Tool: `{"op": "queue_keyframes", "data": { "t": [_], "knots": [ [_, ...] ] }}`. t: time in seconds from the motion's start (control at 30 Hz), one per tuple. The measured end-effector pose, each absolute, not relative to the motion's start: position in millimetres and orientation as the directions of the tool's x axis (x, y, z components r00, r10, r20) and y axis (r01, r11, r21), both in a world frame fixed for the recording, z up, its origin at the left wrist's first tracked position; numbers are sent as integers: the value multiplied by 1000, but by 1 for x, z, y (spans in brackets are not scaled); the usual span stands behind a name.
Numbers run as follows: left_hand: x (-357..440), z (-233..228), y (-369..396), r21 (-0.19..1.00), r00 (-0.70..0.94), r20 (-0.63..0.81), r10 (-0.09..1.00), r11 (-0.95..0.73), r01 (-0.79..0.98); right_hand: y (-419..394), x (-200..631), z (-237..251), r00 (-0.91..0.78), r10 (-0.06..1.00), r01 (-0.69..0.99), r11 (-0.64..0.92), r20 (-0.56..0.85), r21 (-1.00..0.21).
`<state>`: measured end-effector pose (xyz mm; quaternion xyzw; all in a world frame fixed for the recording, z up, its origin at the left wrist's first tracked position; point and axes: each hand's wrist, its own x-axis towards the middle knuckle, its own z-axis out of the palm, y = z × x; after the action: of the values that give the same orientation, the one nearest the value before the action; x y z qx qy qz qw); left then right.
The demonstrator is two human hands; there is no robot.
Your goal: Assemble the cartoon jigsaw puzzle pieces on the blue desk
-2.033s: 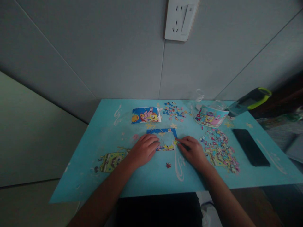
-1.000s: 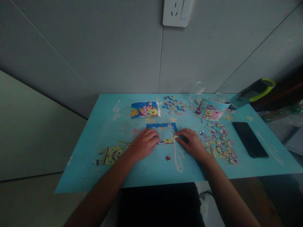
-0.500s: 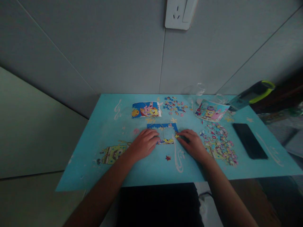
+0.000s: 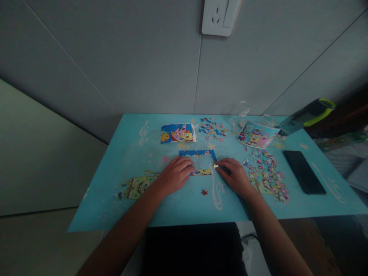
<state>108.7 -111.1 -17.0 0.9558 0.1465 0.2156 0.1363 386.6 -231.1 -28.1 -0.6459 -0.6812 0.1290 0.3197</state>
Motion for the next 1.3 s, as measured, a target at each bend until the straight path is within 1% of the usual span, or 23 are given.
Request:
{"op": "queue_keyframes", "data": {
  "t": [0.27,0.47,0.63,0.77,0.93,1.17,1.3],
  "knots": [
    [108,-19,-111,329,872,352,340,-917,225,-230,386,-28,70,964,773,110,257,-625],
    [109,-17,-112,348,863,363,353,-910,226,-230,387,-29,64,964,788,109,256,-606],
    [108,-17,-112,349,866,358,350,-910,224,-231,385,-25,64,963,776,117,262,-620],
    [107,-19,-111,332,870,352,345,-915,228,-232,384,-23,113,956,762,92,272,-640],
    [107,-20,-110,330,868,364,338,-918,219,-232,386,-24,180,939,768,53,294,-638],
    [107,-20,-111,332,874,349,339,-917,223,-232,385,-27,175,943,768,48,282,-638],
    [107,-17,-112,333,878,361,313,-923,192,-231,384,-28,171,942,778,50,289,-626]
  ]
}}
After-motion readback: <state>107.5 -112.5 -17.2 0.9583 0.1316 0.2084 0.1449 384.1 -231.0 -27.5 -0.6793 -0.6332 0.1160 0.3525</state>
